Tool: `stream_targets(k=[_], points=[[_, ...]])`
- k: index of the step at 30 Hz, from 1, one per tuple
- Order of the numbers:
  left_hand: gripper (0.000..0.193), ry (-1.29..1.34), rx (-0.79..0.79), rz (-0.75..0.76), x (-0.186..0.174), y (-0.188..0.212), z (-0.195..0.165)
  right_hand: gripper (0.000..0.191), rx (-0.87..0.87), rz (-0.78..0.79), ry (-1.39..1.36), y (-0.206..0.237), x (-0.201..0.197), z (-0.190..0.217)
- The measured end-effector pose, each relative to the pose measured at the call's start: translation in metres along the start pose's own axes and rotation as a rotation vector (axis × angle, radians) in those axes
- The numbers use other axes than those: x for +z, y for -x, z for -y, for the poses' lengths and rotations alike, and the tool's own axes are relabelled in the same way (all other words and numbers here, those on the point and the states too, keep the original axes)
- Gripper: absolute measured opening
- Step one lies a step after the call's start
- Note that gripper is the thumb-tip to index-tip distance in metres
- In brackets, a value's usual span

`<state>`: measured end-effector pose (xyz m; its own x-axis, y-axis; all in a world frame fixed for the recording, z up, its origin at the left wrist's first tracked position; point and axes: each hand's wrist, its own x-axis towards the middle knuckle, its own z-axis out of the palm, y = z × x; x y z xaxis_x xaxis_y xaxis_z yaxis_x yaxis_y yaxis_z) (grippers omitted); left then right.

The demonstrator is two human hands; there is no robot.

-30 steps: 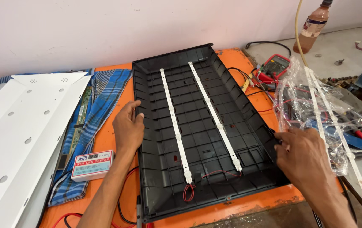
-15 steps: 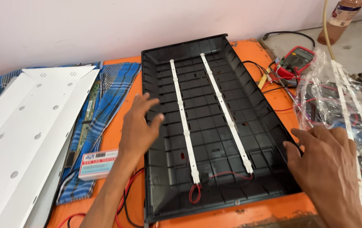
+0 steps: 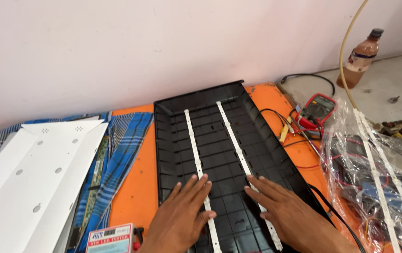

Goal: The person connects wires to LED strips, places the strips into a black fixture, and then fits a white cover over the fixture. The person also opens a cardboard box containing various items.

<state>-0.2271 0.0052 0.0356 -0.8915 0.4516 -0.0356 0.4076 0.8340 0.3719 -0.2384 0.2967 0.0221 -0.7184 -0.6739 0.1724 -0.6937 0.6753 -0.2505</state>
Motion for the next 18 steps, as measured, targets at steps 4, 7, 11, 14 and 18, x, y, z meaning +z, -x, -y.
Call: stream_targets(k=[4,7,11,14,18], points=[[0.084,-0.092,-0.081,0.142,0.009,-0.004,0.002,0.059,0.048,0.045,-0.052,0.005,0.007,-0.008],[0.084,-0.095,-0.087,0.223,0.008,-0.005,0.002,0.06,0.034,0.037,-0.024,0.006,0.009,-0.007],[0.082,-0.077,-0.068,0.184,0.003,0.001,-0.003,0.061,0.075,0.062,-0.017,0.004,0.006,0.001],[0.083,-0.074,-0.043,0.076,0.0,0.008,-0.007,0.061,0.105,0.041,-0.045,0.0,0.0,0.007],[0.08,-0.062,-0.046,0.049,-0.003,0.014,-0.008,0.065,0.172,0.011,-0.13,-0.003,-0.005,0.013]])
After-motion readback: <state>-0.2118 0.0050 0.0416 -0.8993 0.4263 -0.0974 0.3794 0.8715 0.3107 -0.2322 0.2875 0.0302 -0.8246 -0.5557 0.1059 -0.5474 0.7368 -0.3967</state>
